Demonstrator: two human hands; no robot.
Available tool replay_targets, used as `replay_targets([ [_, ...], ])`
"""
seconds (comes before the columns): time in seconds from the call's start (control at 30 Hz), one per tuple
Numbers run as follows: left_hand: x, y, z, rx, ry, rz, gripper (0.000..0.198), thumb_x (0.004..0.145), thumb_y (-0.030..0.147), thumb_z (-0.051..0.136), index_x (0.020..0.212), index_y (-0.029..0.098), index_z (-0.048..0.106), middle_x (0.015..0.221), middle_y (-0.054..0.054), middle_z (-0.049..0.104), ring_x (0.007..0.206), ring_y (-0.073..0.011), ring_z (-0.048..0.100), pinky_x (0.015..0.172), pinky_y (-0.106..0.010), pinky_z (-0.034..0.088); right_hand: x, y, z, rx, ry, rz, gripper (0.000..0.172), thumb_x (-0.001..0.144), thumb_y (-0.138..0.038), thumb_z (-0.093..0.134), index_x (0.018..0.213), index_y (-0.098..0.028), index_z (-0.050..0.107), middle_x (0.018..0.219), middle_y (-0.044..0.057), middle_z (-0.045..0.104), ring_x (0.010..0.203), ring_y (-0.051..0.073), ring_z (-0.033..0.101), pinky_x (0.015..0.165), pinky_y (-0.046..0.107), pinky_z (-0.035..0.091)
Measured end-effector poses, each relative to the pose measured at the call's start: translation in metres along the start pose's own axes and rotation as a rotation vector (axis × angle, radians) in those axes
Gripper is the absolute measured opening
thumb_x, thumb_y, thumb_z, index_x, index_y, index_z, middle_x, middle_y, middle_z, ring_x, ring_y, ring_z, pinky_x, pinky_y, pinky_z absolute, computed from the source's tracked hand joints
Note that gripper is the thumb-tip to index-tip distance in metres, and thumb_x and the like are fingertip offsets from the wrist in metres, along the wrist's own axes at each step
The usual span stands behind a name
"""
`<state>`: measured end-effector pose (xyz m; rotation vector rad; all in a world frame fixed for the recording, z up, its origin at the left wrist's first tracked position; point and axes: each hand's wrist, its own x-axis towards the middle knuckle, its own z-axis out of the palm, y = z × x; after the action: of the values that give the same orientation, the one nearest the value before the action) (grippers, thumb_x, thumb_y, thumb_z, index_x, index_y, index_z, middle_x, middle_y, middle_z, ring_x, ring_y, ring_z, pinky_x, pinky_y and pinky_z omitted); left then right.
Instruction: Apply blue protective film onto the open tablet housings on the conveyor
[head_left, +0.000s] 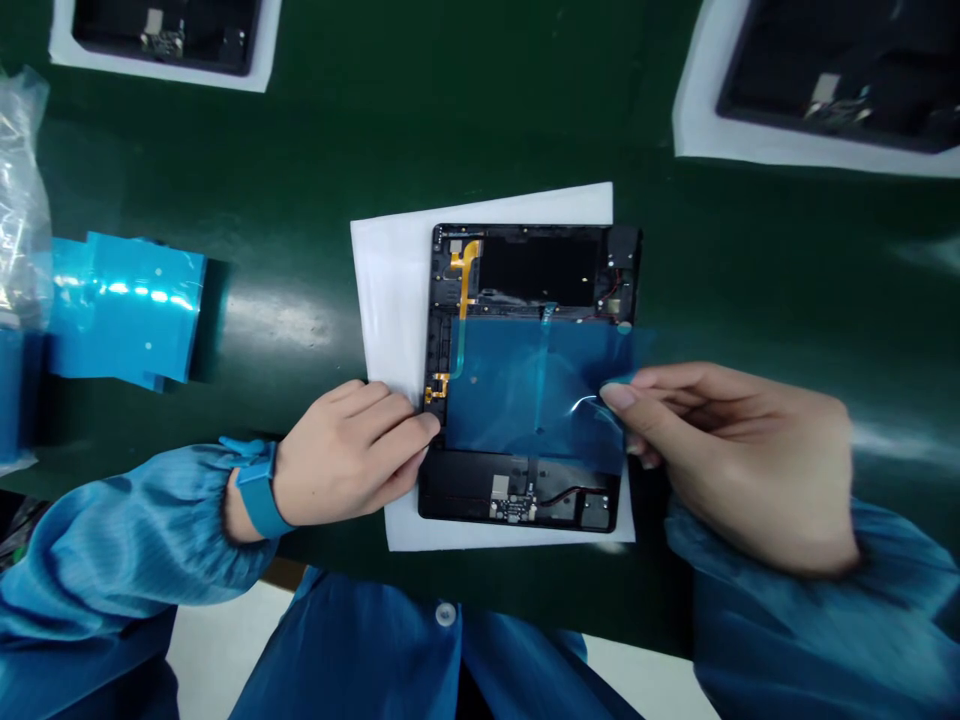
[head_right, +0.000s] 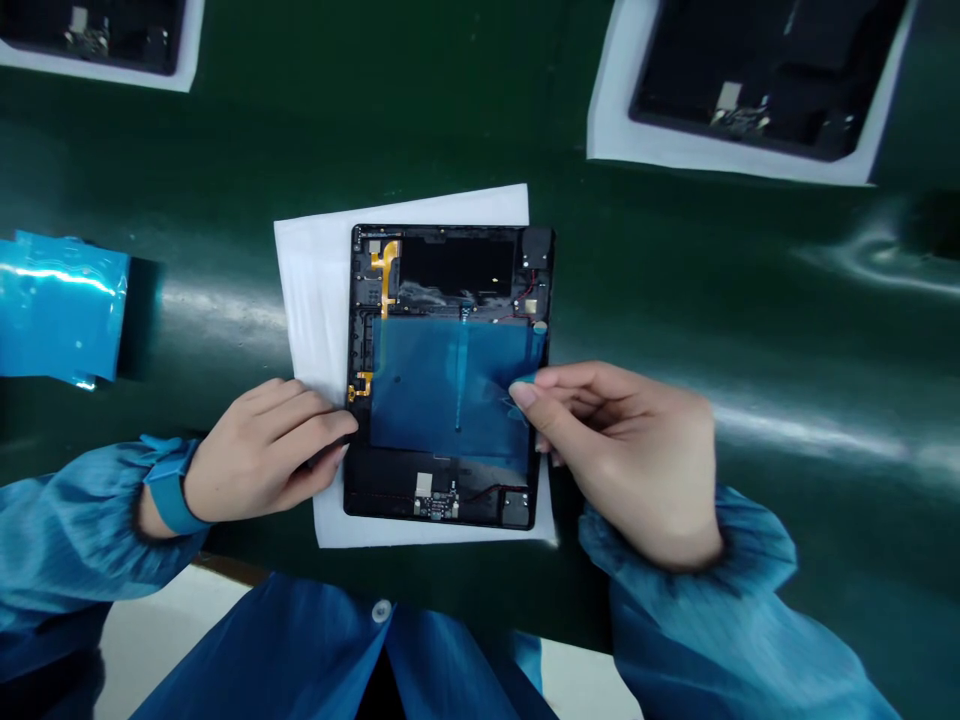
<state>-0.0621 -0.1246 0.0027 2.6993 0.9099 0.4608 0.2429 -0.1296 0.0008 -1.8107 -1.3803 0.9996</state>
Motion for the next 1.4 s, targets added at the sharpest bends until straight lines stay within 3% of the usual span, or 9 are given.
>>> replay_targets([
  [0.47,-0.001,-0.001,0.003,-0.009,0.005,-0.001,0.015,0.100,0.020,0.056,0.108,0.013,0.067,0.088,-0.007,0.071,0.075,-0.0191,0.062,0.063,-0.032,0.050,0.001,-0.001,0.000,0.022,-0.019,0.025,0.020,0.076,-0.038,0.086,0.081,-0.021,0.078,0.056,-0.002,0.067,0.040,0.009,0.056,0.040,0.019,0.051],
  [0.7,0.004,-0.003,-0.011,0.002,0.006,0.002,0.024,0.101,0.020,0.057,0.119,0.010,0.068,0.091,-0.008,0.070,0.079,-0.0197,0.063,0.069,-0.033,0.054,0.002,-0.002,0.001,0.090,-0.062,0.041,0.029,0.079,-0.039,0.085,0.097,-0.018,0.077,0.060,-0.002,0.067,0.044,0.010,0.056,0.043,0.023,0.052],
  [0.9,0.039,-0.010,-0.011,0.243,-0.081,0.132,0.027,0.103,0.023,0.053,0.118,0.019,0.075,0.090,-0.008,0.066,0.082,-0.0229,0.057,0.065,-0.036,0.043,0.004,0.006,0.007,0.250,0.009,0.023,0.025,0.087,-0.041,0.079,0.098,-0.018,0.074,0.063,-0.001,0.068,0.042,0.010,0.053,0.038,0.023,0.043],
  [1.07,0.082,0.001,0.009,0.255,-0.280,0.165,0.044,0.097,0.016,0.053,0.137,0.025,0.067,0.102,-0.010,0.065,0.095,-0.0275,0.060,0.076,-0.040,0.042,0.010,0.010,0.015,0.310,0.053,-0.006,0.027,0.086,-0.046,0.078,0.088,-0.020,0.070,0.058,-0.004,0.063,0.039,0.009,0.049,0.034,0.021,0.037],
  [1.2,0.104,0.009,0.016,0.219,-0.341,0.137,0.052,0.096,0.010,0.045,0.143,0.026,0.062,0.109,-0.012,0.066,0.099,-0.0292,0.062,0.081,-0.042,0.043,0.018,0.011,0.016,0.321,0.048,-0.030,0.029,0.085,-0.046,0.077,0.086,-0.019,0.068,0.057,-0.005,0.062,0.039,0.008,0.049,0.035,0.020,0.036],
  [1.3,0.097,-0.007,0.007,0.174,-0.300,0.046,0.052,0.094,0.013,0.047,0.144,0.022,0.060,0.116,-0.013,0.067,0.105,-0.0301,0.063,0.088,-0.043,0.046,0.020,0.007,0.015,0.195,0.014,-0.135,0.027,0.091,-0.046,0.070,0.090,-0.019,0.070,0.062,-0.002,0.067,0.042,0.009,0.053,0.040,0.022,0.042],
  [1.4,0.072,-0.036,-0.006,0.135,-0.130,-0.126,0.054,0.095,0.028,0.056,0.147,0.016,0.056,0.136,-0.017,0.063,0.122,-0.0344,0.060,0.098,-0.048,0.048,0.016,-0.004,0.016,-0.133,-0.114,-0.464,0.027,0.098,-0.042,0.064,0.104,-0.019,0.076,0.093,0.006,0.080,0.066,0.015,0.070,0.060,0.028,0.056],
])
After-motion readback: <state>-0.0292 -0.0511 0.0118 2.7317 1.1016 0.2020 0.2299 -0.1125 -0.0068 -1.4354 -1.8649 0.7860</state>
